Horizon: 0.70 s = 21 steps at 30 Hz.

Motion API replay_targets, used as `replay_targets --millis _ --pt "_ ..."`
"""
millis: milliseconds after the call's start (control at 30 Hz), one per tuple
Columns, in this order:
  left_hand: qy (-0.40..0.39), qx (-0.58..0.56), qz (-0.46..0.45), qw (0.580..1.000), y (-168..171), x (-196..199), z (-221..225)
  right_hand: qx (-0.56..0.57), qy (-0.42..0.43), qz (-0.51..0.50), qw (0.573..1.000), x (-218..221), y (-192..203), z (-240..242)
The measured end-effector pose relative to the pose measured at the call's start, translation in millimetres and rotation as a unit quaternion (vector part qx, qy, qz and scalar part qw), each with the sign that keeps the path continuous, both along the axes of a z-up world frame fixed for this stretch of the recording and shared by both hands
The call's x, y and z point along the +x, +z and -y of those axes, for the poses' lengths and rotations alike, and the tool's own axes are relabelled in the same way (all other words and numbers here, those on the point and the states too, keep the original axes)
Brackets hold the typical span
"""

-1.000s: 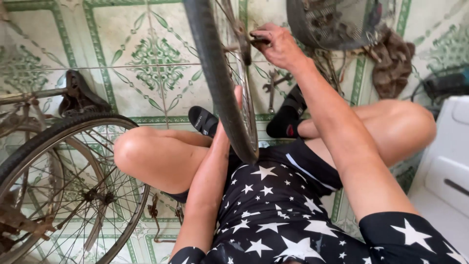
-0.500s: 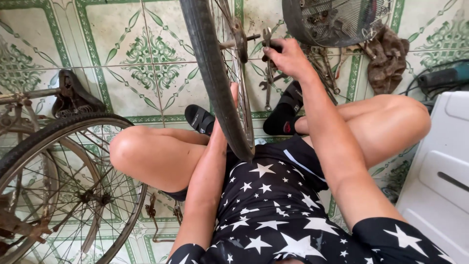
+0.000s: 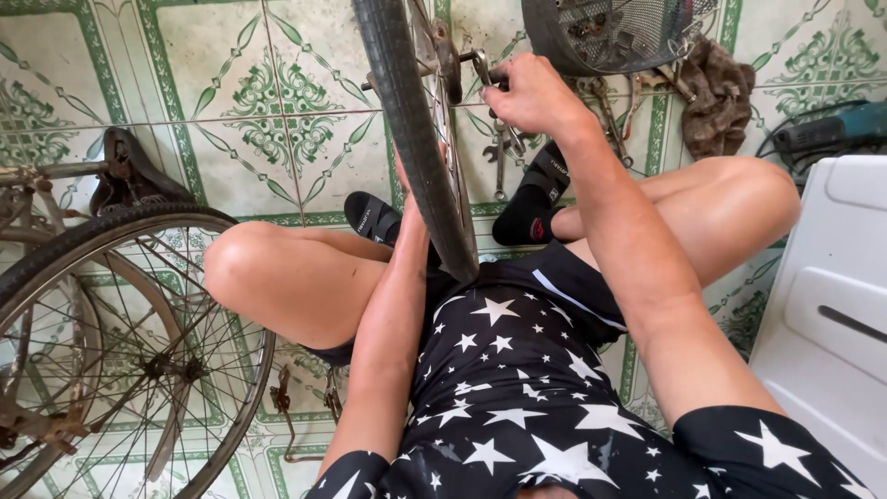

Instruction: The person works on the hub and axle area of a bicycle wheel using a small tool to turn components while the wheel is held between their legs.

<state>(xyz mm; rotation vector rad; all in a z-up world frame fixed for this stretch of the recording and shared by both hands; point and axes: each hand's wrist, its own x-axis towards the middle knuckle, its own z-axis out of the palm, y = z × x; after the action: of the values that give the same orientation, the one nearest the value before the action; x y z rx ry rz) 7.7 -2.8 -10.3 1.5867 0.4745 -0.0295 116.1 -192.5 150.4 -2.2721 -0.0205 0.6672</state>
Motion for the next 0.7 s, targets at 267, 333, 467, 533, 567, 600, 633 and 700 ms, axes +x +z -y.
replay_targets --millis 267,333,467,533,567,600,633,700 --pt "0.079 -0.086 0.023 0.993 -7 10 6 -0.039 0.021 0.023 0.999 7 0 -7" --pt "0.063 -0.015 0.018 0.998 -9 11 5 -0.047 0.027 0.034 0.998 9 -2 -9" --pt "0.038 0.027 0.054 0.997 -9 9 3 -0.055 0.035 0.086 0.994 8 -3 -10" --pt "0.045 0.005 0.029 0.999 -11 11 3 -0.064 0.025 0.067 0.995 9 0 -11" --pt "0.047 -0.005 0.018 0.999 -11 12 3 -0.068 0.019 0.058 0.996 10 1 -12" --pt "0.049 -0.023 0.018 0.998 -10 12 3 -0.070 0.016 0.051 0.996 10 3 -13" --pt "0.052 -0.041 0.019 0.998 -9 12 3 -0.071 0.014 0.043 0.996 10 5 -13" --pt "0.060 -0.066 0.024 0.996 -7 11 4 -0.070 0.013 0.034 0.997 10 4 -14"
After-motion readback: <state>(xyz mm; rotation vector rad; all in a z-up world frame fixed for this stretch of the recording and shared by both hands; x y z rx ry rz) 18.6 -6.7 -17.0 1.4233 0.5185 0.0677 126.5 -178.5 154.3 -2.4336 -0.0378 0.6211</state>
